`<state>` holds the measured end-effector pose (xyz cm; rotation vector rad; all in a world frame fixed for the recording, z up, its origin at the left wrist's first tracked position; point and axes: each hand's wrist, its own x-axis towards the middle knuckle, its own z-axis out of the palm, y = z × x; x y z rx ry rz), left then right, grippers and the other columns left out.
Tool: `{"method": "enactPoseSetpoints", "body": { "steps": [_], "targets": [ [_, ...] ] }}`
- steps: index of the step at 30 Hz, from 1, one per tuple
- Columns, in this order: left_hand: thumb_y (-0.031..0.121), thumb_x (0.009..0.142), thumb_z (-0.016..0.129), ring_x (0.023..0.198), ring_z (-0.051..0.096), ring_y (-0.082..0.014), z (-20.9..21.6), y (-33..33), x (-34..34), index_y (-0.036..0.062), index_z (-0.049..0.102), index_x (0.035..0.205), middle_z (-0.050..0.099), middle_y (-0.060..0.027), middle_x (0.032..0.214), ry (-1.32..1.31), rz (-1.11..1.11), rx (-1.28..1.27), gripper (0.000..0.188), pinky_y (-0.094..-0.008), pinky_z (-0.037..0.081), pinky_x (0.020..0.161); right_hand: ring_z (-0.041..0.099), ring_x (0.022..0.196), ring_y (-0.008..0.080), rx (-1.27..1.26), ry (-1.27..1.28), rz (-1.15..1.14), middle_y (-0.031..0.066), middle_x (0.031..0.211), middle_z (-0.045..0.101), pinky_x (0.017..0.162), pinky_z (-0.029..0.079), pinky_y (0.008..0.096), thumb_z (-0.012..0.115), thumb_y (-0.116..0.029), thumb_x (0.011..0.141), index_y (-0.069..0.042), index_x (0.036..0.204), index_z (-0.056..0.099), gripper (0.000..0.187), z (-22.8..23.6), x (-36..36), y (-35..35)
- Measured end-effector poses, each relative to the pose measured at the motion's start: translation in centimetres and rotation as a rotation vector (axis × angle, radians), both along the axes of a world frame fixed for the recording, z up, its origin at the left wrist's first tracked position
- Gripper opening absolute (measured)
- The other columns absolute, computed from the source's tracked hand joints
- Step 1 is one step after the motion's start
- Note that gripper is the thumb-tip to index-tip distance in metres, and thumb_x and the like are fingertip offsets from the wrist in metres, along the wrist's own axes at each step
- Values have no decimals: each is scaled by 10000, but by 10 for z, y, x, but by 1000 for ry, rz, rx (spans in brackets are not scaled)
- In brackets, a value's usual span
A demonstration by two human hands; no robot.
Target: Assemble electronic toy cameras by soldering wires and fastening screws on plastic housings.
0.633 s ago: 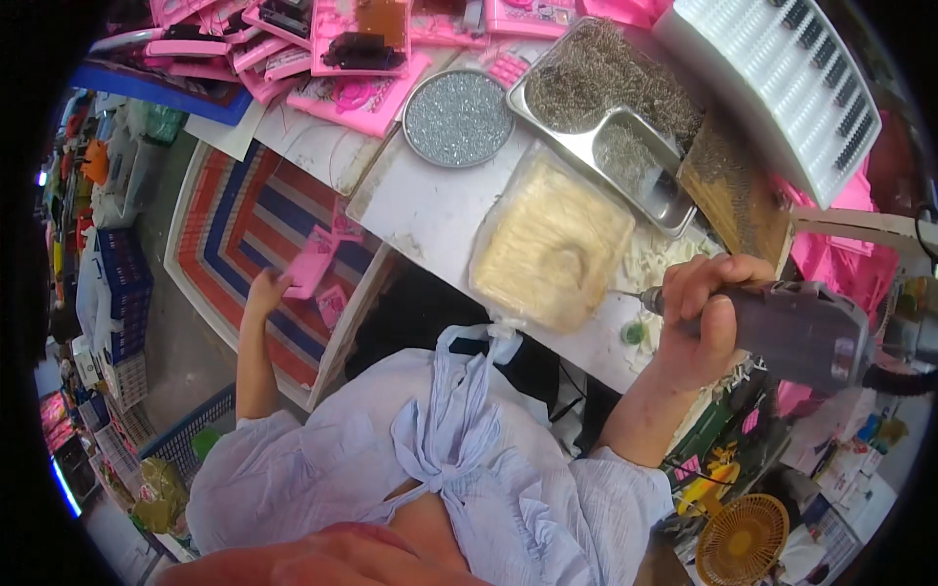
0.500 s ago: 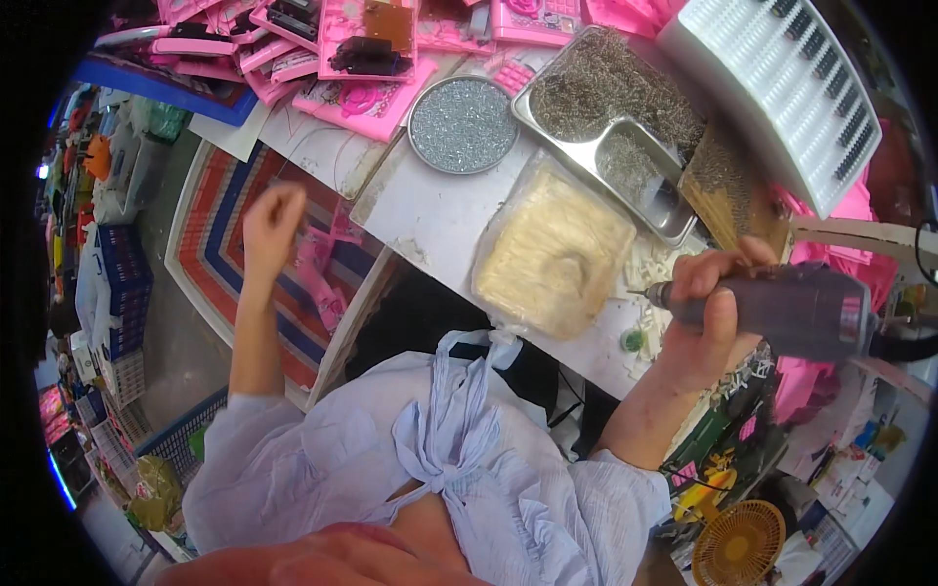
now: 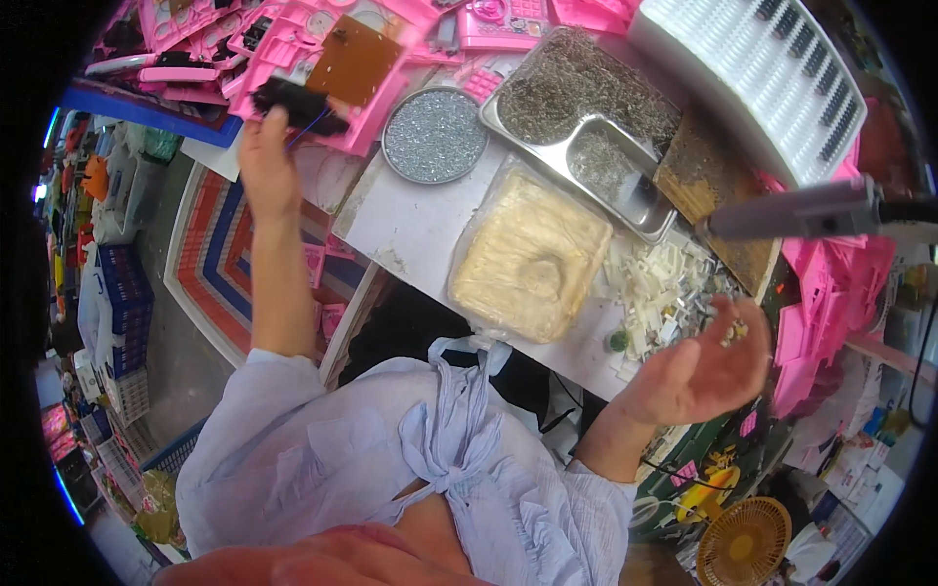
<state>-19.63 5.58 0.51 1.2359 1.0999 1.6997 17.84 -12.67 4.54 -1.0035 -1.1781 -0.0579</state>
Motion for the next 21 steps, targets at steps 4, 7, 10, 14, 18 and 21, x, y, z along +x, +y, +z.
{"method": "enactPoseSetpoints", "body": {
  "steps": [4,7,10,14,18,21],
  "targets": [
    [223,1037,558,1040,695,-191,32,-25,-5,-40,591,1295,706,-105,1140,-198,-708,-212,370,-370,547,964,664,805,192,-589,486,380,134,987,677,793,552,333,542,-192,1054,58,1189,635,299,-14,0,17],
    [261,1032,580,969,700,-157,35,-18,42,-29,622,1265,719,-73,1056,-128,-1130,-475,374,-316,576,845,686,1044,225,-941,728,836,149,1235,670,909,569,354,464,-346,1090,18,1358,570,464,-43,-22,45],
    [316,1033,599,872,665,-67,10,2,81,25,659,1237,722,-15,1007,272,-1322,-561,360,-257,543,726,640,1208,270,-908,1044,1104,169,1371,621,1020,542,378,444,-423,1087,10,1429,517,556,-90,-17,50],
    [318,1028,608,851,647,-55,-11,32,116,19,647,1287,720,-9,1021,330,-1445,-542,398,-232,514,694,616,1255,304,-776,1489,1354,196,1426,586,1124,471,449,511,-402,1054,32,1445,501,584,-85,5,39],
    [248,1015,642,880,649,-56,-14,54,144,-22,641,1286,711,-15,991,578,-1541,-524,383,-234,528,733,640,1150,197,-959,827,895,124,1296,643,1005,528,338,527,-386,1040,19,1362,545,518,-81,12,23],
    [239,983,696,828,635,-61,-11,51,168,1,684,1174,702,-3,897,709,-1464,-328,305,-263,525,702,661,1033,170,-1069,513,622,94,1144,681,908,541,304,629,-182,972,-34,1292,604,353,-62,5,8]
  ]
}}
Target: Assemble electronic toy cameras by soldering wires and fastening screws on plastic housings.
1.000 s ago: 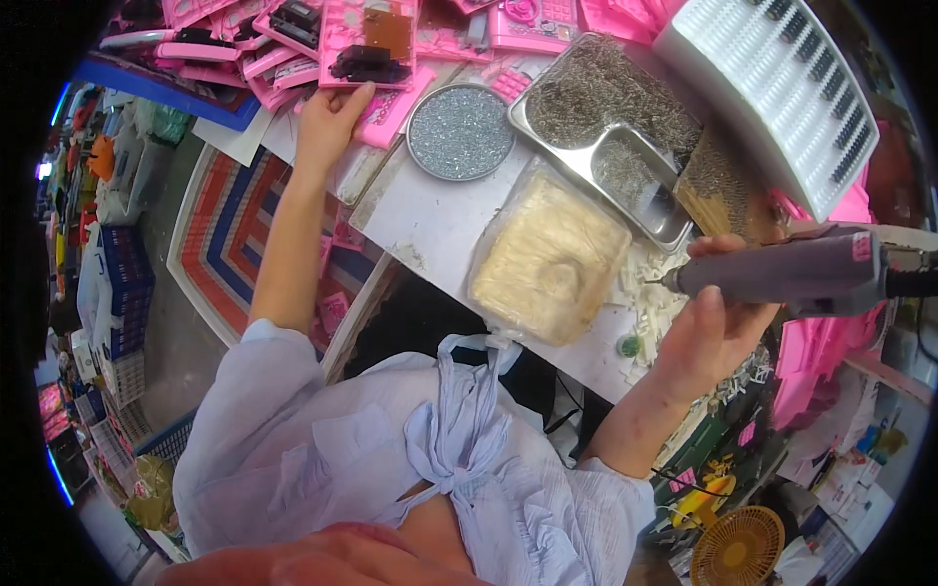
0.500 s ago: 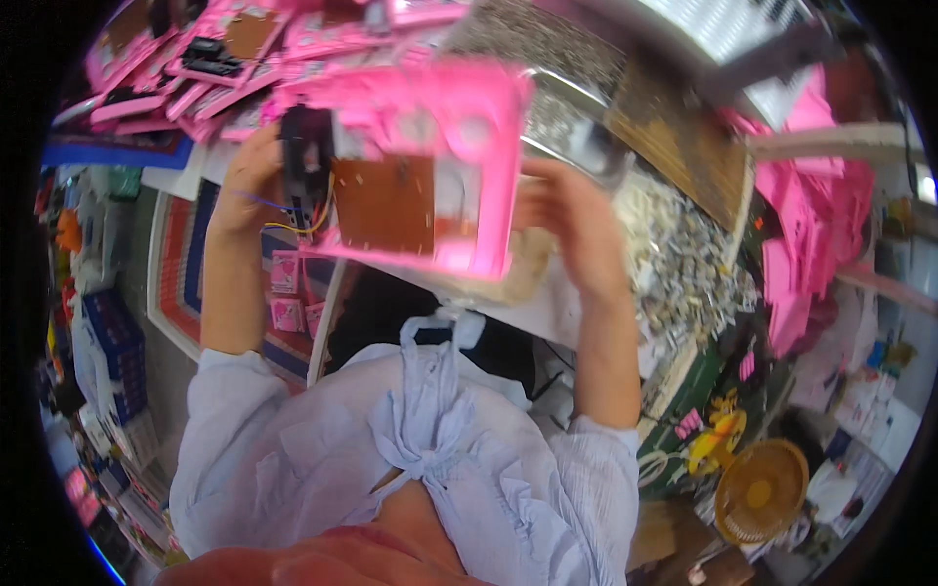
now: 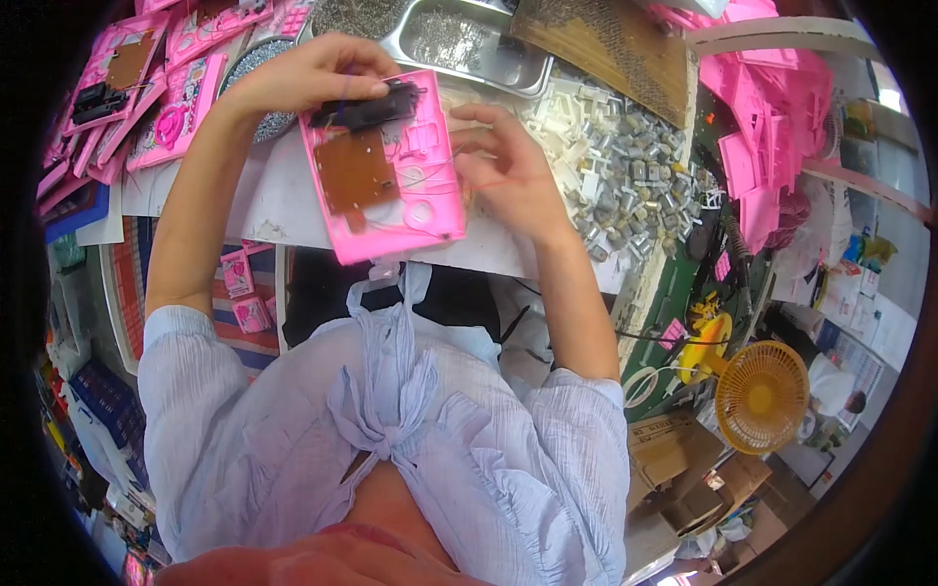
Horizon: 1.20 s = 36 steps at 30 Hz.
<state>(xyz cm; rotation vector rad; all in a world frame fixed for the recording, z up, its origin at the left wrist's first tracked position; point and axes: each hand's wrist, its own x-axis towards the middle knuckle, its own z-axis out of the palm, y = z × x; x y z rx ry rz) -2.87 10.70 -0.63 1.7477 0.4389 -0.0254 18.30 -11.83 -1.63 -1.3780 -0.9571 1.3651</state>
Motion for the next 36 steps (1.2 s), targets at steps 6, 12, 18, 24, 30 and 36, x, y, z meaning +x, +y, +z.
{"method": "enactPoseSetpoints", "body": {
  "steps": [6,12,18,24,30,36],
  "targets": [
    [246,915,734,831,689,-234,-13,-15,26,28,717,1054,729,-101,902,-239,73,609,259,-358,538,746,541,953,344,503,-1216,-79,121,1048,639,825,482,422,709,-26,745,-120,1124,711,390,-11,-29,-15],
    [197,867,733,879,697,-336,17,-53,0,56,718,1062,731,-126,980,-466,723,984,242,-416,549,784,517,921,329,394,-1230,-195,126,969,589,776,461,418,727,-37,762,-140,1151,709,403,-29,-36,-28],
    [160,762,811,988,616,-348,-12,-151,-44,47,647,1211,647,-116,1086,-285,168,701,491,-449,485,878,549,837,297,319,-953,-34,105,855,595,774,471,412,728,-21,762,-88,1174,695,419,-5,-31,-31],
    [185,764,737,924,601,-256,-14,-171,-26,38,668,1133,618,-68,1013,-328,75,810,403,-419,452,829,634,877,330,494,-596,434,123,970,653,769,539,414,722,-4,750,-78,1174,686,432,25,-44,-58],
    [169,795,672,805,607,-216,-28,-186,-49,97,702,1006,628,-31,911,-440,65,858,225,-387,468,742,581,906,293,579,-903,346,65,981,637,803,489,420,808,-202,755,-94,1142,702,416,8,-39,-28],
    [103,831,740,654,599,-283,-26,-169,-85,64,670,895,630,-75,795,-169,455,905,103,-403,459,579,567,927,260,589,-1059,252,48,950,625,851,425,423,800,-213,764,-68,1053,717,333,2,-77,-18]
  ]
}}
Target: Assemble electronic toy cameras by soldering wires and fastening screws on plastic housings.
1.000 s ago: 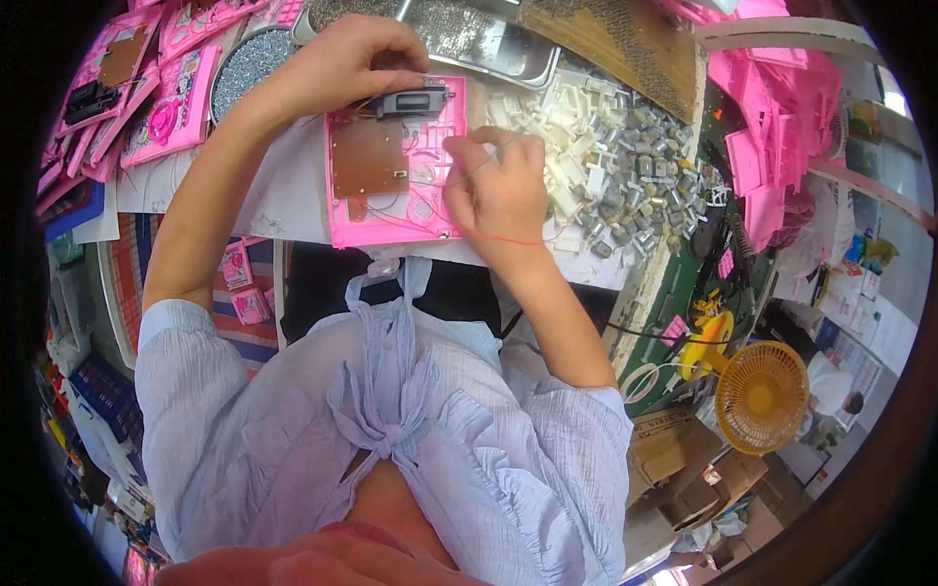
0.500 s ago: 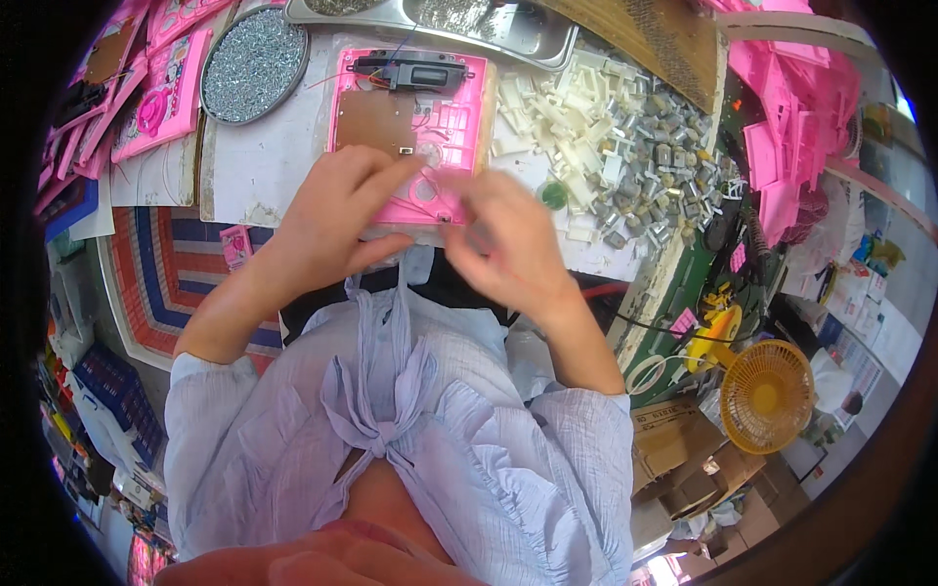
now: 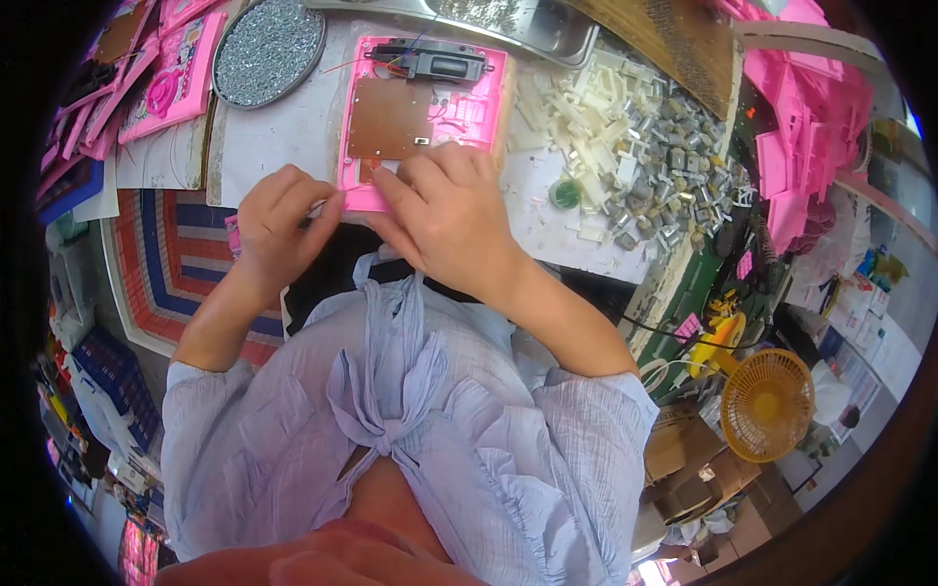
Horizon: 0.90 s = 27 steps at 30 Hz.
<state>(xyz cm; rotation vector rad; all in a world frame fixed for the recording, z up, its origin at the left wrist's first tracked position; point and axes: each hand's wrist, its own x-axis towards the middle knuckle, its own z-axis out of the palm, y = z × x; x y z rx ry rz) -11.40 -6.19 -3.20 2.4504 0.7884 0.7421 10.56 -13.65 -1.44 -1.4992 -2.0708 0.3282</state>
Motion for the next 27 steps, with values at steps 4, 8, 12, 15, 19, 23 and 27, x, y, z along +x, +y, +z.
{"method": "enactPoseSetpoints", "body": {
  "steps": [4,8,12,15,19,23,27],
  "targets": [
    [92,853,722,653,586,-329,-5,-22,-11,54,625,843,572,-111,770,145,1,-154,104,-428,460,582,576,943,267,50,9,34,44,961,630,842,420,422,806,-204,762,-74,1027,711,310,-13,-20,5],
    [141,866,700,712,624,-306,-12,-48,-20,65,624,870,576,-100,794,259,-145,-209,107,-434,497,627,588,939,255,-4,24,46,31,978,639,827,408,425,823,-203,743,-100,991,687,301,-10,-29,4],
    [107,841,722,776,618,-333,5,-22,-32,44,640,959,585,-119,823,387,-422,-378,157,-438,488,670,574,912,262,44,-27,-24,38,956,626,812,391,430,834,-220,711,-107,914,638,304,-19,-38,7],
    [105,820,761,780,616,-335,25,7,-15,48,651,978,602,-116,845,89,-197,-384,201,-422,495,690,557,953,273,-19,-52,-21,66,999,619,842,395,447,814,-242,716,-95,943,631,327,-14,-36,6],
    [94,799,790,761,624,-326,-8,23,-5,48,658,960,599,-118,855,-60,-278,-254,213,-421,510,652,562,919,259,-26,-13,125,57,962,619,812,410,438,826,-285,712,-105,927,636,339,-1,-11,12],
    [84,774,811,712,613,-294,-11,28,-10,63,678,950,581,-93,821,-28,-327,-250,222,-399,500,609,659,874,276,20,235,-181,72,886,705,827,483,406,778,-150,800,-105,959,726,173,30,90,47],
    [84,755,823,692,609,-280,-1,33,-2,69,697,904,571,-82,782,-15,-340,-238,196,-396,493,595,674,745,198,301,108,-609,95,770,722,685,521,337,744,-163,852,-28,867,758,136,82,223,129]
  ]
}}
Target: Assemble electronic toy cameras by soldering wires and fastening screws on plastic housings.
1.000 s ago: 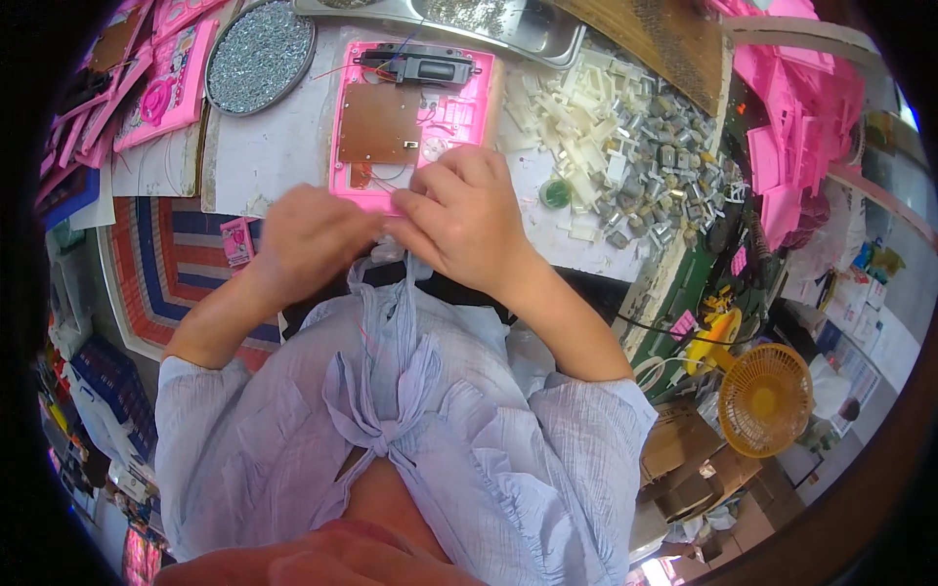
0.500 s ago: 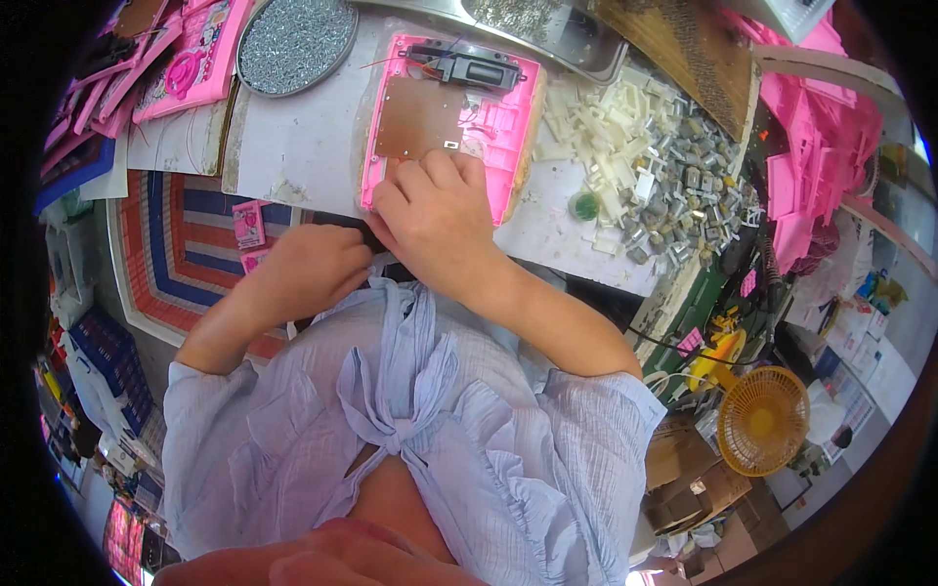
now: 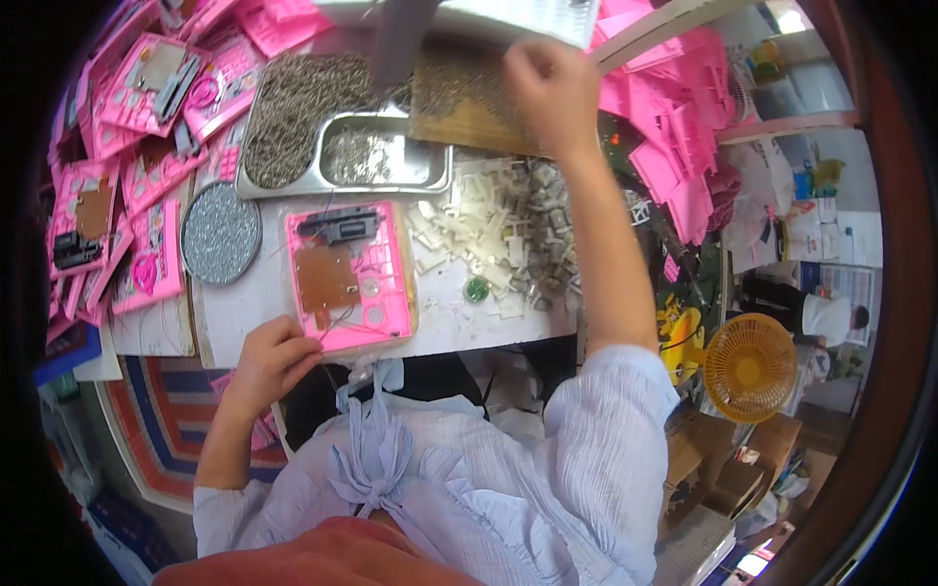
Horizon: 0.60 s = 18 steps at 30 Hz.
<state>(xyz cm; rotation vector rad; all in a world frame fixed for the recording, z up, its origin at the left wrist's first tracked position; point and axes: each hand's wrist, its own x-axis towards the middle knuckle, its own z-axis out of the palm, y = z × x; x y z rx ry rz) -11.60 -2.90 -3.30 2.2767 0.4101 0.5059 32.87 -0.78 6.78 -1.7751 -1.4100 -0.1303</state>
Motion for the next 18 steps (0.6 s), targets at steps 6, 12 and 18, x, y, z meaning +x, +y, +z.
{"method": "enactPoseSetpoints", "body": {
  "steps": [6,12,18],
  "targets": [
    [44,728,836,691,602,-264,-1,-4,-2,52,703,888,566,-84,788,34,35,-70,208,-373,479,603,659,998,288,200,-820,-218,116,991,723,912,512,425,714,-162,878,-51,1038,722,195,15,157,105],
    [75,760,826,649,590,-264,2,-7,0,66,702,888,558,-73,768,26,58,-54,178,-382,479,572,585,1053,376,152,-763,-241,153,994,681,954,478,474,701,-102,826,-62,973,699,152,14,165,131],
    [72,764,820,649,587,-269,-3,-7,-1,63,696,913,553,-78,778,18,61,-48,194,-385,478,573,664,834,255,366,-365,28,130,917,699,773,516,351,686,-84,862,-8,1000,709,159,52,192,112]
  ]
}}
